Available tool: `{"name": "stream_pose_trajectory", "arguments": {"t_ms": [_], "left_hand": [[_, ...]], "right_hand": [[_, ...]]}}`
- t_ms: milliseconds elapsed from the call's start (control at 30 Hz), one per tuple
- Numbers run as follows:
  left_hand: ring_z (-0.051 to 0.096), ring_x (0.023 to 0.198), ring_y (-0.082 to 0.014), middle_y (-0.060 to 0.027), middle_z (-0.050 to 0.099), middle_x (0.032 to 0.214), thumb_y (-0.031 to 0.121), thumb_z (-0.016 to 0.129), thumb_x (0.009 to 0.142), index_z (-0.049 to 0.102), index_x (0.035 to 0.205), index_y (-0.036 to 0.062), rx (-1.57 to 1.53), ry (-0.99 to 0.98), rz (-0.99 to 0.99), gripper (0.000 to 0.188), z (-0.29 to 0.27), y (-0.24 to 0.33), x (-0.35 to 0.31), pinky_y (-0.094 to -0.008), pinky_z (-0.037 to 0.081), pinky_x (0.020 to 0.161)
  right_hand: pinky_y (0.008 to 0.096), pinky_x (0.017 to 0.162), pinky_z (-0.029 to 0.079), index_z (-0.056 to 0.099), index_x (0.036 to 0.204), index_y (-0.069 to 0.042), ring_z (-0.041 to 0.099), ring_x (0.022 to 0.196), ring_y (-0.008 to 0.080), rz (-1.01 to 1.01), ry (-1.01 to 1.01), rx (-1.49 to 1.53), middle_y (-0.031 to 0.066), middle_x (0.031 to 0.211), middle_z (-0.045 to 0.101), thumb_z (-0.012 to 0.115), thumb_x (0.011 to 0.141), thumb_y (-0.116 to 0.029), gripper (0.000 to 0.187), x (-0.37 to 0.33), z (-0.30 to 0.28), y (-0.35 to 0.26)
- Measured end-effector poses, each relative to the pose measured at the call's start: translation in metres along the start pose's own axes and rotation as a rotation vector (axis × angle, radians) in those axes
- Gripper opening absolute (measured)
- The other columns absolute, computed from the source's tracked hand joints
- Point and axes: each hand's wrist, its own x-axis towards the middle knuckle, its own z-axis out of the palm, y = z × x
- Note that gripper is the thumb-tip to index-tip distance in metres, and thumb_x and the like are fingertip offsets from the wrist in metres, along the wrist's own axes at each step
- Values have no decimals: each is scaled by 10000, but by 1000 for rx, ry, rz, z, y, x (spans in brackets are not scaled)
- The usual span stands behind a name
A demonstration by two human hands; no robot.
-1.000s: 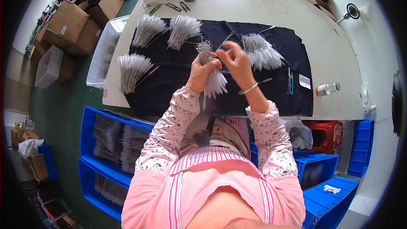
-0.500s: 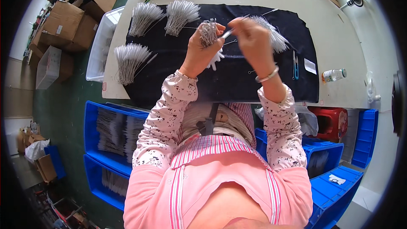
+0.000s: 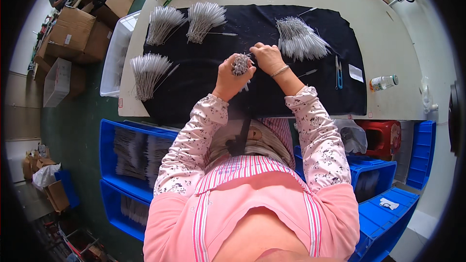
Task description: The person gathers loose white sticks from a table, aligns them into bundles, and secures them with metal wire ties. They then place the finished bundles into a white plastic tray. The process is repeated continuously throughout the clip.
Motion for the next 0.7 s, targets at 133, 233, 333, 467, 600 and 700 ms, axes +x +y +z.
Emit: {"name": "stream_pose_trajectory", "arguments": {"t_ms": [133, 233, 333, 467, 600, 700], "left_hand": [[553, 725, -45, 5, 607, 824, -6, 715, 756, 580, 892, 45, 37, 54, 122, 199, 1, -1, -9, -206, 472, 652], [560, 776, -54, -21, 610, 888, -8, 715, 757, 577, 897, 45, 86, 98, 156, 204, -3, -3, -18, -212, 473, 669], [589, 844, -107, -61, 612, 955, -15, 713, 749, 571, 903, 43, 28, 115, 165, 218, -3, -7, -25, -238, 481, 705], [617, 957, -269, -99, 636, 1022, -9, 724, 678, 592, 849, 60, 180, 154, 284, 227, 6, 15, -25, -350, 472, 838], [607, 1028, -291, -120, 633, 1110, 0, 738, 671, 595, 848, 65, 123, 51, 288, 236, 15, 13, -30, -365, 467, 877], [615, 1004, -277, -116, 648, 1072, 42, 747, 701, 585, 806, 61, 221, -22, 385, 195, 13, 18, -32, -358, 468, 869]], "right_hand": [[403, 737, 500, 631, 853, -87, 668, 839, 257, -157, -59, -103, 86, 880, 642, 563, 794, -107, 92, 2, -1, 4], [418, 754, 501, 621, 887, -74, 661, 872, 275, -9, -102, 28, 107, 893, 651, 576, 788, -112, 115, 2, -15, 6], [323, 616, 533, 616, 974, -30, 669, 731, 205, 196, -199, 551, 103, 844, 667, 630, 792, -93, 193, -2, -29, 11], [207, 435, 473, 608, 979, -1, 613, 580, 111, 640, -450, 1827, 51, 741, 614, 666, 789, -73, 211, -22, -63, -22], [156, 408, 430, 604, 936, -30, 560, 547, 69, 789, -473, 2256, 41, 765, 613, 588, 839, -5, 101, -46, -43, -31], [163, 398, 408, 615, 958, -28, 520, 496, 46, 860, -248, 2086, 32, 751, 612, 634, 847, -59, 117, -64, -50, -51]]}}
